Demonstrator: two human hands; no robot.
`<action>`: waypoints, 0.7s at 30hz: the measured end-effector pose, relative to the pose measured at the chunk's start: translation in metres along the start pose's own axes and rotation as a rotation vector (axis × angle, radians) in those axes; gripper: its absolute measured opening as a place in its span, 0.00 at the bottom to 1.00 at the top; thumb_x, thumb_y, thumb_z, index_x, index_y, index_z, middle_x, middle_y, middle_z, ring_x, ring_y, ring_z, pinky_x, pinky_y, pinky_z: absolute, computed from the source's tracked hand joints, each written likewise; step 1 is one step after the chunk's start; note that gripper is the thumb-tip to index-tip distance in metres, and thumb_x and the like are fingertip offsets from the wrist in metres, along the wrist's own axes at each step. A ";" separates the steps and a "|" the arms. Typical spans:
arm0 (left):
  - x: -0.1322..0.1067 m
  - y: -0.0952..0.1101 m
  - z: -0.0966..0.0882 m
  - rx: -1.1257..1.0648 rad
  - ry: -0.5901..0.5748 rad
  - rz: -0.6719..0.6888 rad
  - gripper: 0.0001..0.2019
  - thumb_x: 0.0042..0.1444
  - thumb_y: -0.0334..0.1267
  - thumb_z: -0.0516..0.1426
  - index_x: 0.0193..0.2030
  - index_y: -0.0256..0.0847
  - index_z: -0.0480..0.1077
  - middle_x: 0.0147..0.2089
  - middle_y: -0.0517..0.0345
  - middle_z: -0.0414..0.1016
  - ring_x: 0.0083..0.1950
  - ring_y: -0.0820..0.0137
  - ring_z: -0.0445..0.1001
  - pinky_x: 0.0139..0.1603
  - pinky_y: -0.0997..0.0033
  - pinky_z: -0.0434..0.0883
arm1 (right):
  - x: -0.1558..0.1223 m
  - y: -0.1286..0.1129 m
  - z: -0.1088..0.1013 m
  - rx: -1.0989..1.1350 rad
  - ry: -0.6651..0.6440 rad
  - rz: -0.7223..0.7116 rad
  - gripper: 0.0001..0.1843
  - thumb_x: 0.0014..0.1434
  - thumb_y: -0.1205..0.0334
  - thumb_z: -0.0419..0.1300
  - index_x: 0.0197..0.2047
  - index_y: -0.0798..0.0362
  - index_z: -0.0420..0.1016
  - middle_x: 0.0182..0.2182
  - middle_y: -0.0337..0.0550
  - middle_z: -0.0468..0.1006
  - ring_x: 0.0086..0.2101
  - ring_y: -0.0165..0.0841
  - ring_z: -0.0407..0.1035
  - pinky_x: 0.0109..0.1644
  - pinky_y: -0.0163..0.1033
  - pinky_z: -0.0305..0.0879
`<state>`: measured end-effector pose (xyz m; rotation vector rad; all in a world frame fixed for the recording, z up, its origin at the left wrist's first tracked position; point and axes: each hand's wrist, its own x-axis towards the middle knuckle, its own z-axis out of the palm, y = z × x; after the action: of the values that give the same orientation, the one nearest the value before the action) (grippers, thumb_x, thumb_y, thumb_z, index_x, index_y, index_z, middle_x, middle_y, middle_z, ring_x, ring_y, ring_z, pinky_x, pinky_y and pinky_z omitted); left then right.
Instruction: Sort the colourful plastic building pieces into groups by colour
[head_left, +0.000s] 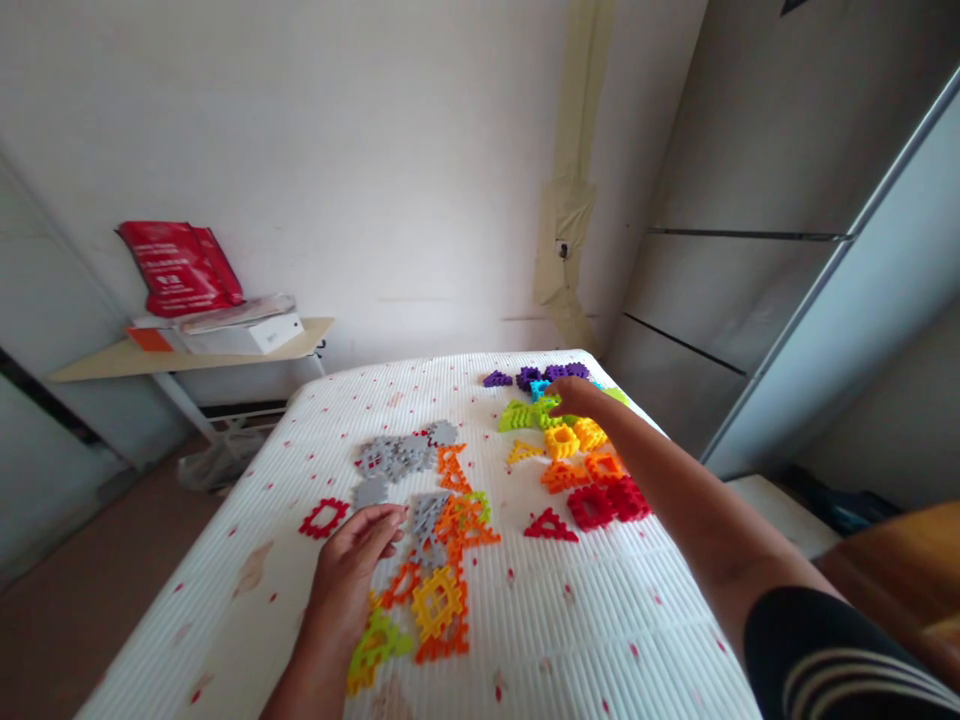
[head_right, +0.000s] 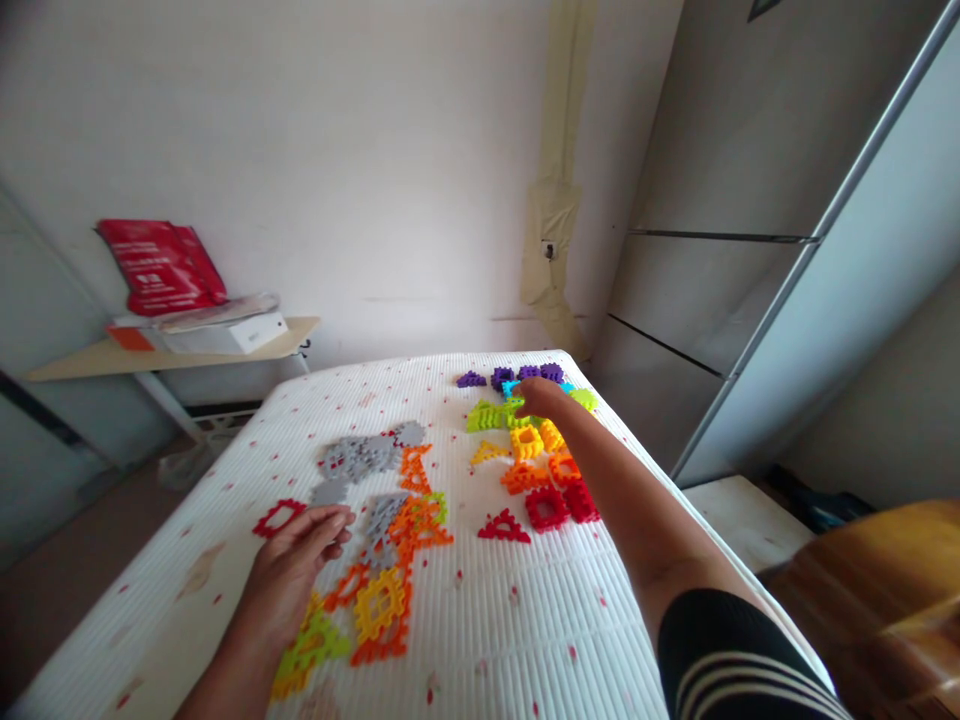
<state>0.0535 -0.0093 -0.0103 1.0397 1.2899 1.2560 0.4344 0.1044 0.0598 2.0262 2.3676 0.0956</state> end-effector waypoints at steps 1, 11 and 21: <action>0.000 0.000 0.000 0.001 0.005 0.001 0.19 0.39 0.48 0.65 0.35 0.37 0.73 0.31 0.55 0.76 0.31 0.72 0.71 0.31 0.75 0.66 | 0.001 0.000 0.001 -0.003 -0.005 -0.005 0.23 0.50 0.61 0.65 0.51 0.55 0.73 0.46 0.51 0.76 0.45 0.40 0.70 0.47 0.37 0.64; 0.002 -0.001 -0.001 0.025 0.009 0.024 0.19 0.38 0.48 0.64 0.34 0.36 0.73 0.30 0.56 0.76 0.30 0.71 0.71 0.30 0.75 0.66 | 0.005 -0.007 0.006 -0.032 -0.039 -0.006 0.23 0.51 0.59 0.65 0.51 0.53 0.73 0.46 0.51 0.76 0.45 0.42 0.70 0.47 0.38 0.64; -0.005 0.004 0.003 0.330 -0.111 0.208 0.12 0.46 0.44 0.58 0.33 0.38 0.73 0.30 0.57 0.75 0.31 0.69 0.71 0.34 0.71 0.68 | -0.017 -0.026 -0.015 -0.005 0.068 -0.037 0.25 0.52 0.62 0.63 0.55 0.55 0.69 0.50 0.51 0.72 0.47 0.41 0.68 0.50 0.40 0.63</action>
<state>0.0573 -0.0138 -0.0059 1.4898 1.3573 1.1409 0.4105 0.0830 0.0726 2.0070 2.4409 0.1727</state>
